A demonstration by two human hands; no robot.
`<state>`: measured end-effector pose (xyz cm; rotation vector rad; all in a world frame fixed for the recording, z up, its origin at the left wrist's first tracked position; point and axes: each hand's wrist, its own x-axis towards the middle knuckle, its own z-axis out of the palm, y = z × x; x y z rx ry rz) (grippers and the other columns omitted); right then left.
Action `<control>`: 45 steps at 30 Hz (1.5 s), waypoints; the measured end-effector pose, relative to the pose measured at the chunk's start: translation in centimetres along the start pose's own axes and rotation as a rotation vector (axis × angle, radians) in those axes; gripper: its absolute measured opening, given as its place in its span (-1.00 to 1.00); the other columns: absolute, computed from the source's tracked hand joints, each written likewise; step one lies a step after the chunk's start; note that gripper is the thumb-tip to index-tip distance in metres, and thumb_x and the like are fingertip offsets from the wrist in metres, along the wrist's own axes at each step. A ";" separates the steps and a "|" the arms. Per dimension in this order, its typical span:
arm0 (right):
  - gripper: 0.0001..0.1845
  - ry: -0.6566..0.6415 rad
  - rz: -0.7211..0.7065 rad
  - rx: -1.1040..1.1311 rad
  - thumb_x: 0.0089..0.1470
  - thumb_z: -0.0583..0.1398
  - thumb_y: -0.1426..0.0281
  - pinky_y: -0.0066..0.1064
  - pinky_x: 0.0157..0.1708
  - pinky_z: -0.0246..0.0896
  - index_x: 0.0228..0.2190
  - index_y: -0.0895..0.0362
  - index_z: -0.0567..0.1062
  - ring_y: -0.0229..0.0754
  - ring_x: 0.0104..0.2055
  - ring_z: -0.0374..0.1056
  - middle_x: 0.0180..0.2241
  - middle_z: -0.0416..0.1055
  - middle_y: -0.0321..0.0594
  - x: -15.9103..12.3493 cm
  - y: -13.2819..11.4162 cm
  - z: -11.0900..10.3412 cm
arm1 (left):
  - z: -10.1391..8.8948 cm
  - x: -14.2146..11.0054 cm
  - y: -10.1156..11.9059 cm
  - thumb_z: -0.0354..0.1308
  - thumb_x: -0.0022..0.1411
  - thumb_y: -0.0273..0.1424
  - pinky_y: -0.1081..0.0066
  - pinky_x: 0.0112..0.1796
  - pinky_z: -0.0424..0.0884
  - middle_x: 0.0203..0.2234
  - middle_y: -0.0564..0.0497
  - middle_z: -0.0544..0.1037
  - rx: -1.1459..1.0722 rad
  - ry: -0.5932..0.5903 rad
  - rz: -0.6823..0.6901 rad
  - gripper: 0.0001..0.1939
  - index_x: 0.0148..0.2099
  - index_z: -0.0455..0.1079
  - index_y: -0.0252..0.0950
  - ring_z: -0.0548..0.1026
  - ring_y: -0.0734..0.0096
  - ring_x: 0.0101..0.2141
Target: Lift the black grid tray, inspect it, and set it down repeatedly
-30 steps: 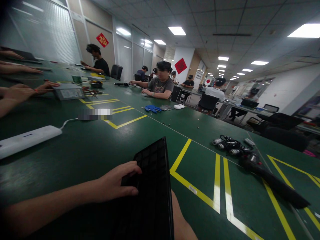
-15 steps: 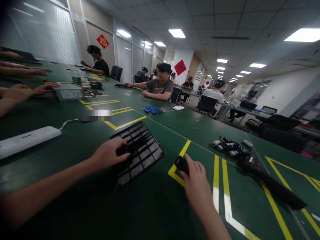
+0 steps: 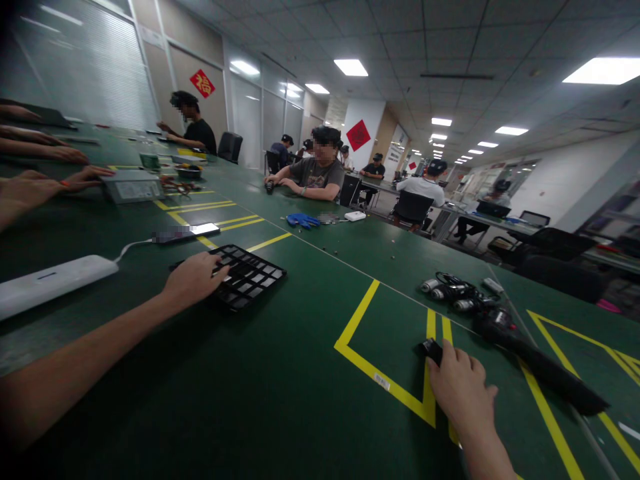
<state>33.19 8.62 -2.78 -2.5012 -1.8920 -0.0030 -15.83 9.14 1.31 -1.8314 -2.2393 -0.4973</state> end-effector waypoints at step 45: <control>-0.41 0.221 -0.052 0.021 0.13 -0.24 0.22 0.14 -0.10 0.14 0.06 0.22 0.23 0.20 0.12 0.02 0.11 0.15 0.03 -2.0 -2.5 1.0 | 0.5 -8.5 10.1 -0.05 0.15 -0.58 0.34 -0.34 0.33 -0.27 -0.10 0.42 -0.158 -0.419 0.618 -0.76 -0.18 0.37 -0.34 0.38 0.32 -0.33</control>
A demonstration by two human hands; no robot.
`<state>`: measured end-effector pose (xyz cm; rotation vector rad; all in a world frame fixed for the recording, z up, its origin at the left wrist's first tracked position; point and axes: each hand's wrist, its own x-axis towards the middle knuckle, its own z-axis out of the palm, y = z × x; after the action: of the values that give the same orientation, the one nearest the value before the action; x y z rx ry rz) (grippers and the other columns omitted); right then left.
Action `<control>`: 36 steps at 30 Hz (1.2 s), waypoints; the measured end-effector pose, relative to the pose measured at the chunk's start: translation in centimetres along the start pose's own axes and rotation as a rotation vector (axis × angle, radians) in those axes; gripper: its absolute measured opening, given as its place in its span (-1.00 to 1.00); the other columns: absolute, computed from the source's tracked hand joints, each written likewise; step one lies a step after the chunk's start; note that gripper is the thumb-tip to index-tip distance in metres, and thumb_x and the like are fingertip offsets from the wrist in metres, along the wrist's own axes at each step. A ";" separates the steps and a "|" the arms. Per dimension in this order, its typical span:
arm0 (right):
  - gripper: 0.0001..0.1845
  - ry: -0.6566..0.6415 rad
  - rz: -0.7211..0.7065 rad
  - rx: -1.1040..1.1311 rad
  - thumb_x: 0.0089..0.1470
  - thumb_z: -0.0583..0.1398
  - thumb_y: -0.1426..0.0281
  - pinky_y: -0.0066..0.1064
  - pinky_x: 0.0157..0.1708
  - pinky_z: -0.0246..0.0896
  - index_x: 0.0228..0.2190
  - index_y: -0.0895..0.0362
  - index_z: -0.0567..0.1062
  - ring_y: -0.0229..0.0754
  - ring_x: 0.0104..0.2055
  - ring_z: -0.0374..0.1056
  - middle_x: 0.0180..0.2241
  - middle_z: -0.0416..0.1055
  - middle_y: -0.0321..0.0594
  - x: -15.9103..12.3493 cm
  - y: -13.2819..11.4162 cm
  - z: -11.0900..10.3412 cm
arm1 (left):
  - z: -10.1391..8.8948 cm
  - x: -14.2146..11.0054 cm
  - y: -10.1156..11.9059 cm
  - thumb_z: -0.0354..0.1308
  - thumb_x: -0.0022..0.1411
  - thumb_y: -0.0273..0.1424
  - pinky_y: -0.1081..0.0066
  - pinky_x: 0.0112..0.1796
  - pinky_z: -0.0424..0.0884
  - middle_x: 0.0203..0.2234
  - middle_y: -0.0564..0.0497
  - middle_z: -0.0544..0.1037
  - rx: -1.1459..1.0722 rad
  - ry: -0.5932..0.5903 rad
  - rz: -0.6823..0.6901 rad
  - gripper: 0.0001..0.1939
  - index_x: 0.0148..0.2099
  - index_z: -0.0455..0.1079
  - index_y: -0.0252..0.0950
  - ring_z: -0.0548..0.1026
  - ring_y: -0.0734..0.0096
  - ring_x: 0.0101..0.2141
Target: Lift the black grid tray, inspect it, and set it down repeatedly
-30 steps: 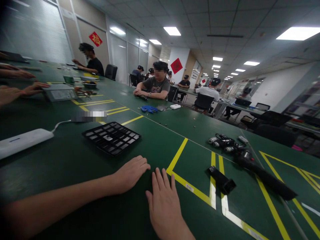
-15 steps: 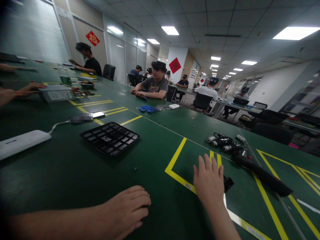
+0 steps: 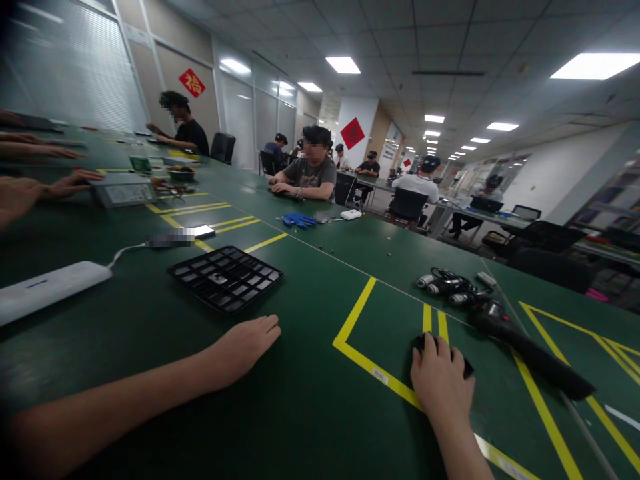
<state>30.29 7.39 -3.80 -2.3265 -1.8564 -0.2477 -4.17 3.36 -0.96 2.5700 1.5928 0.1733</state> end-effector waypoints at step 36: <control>-0.61 -0.172 -0.497 0.908 0.10 -0.03 0.31 -0.19 -0.08 0.26 -0.03 0.04 0.33 -0.06 -0.02 0.28 -0.07 0.38 -0.15 -5.7 -9.9 -0.9 | -0.4 0.5 0.2 0.03 0.11 -0.22 0.35 -0.29 0.30 -0.29 -0.05 0.40 -0.421 0.208 -0.103 -0.68 -0.13 0.21 -0.29 0.37 0.31 -0.31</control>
<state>19.31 3.92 -4.03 -1.3021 -1.9919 0.6327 -3.85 3.70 -0.51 2.1996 1.5454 0.7039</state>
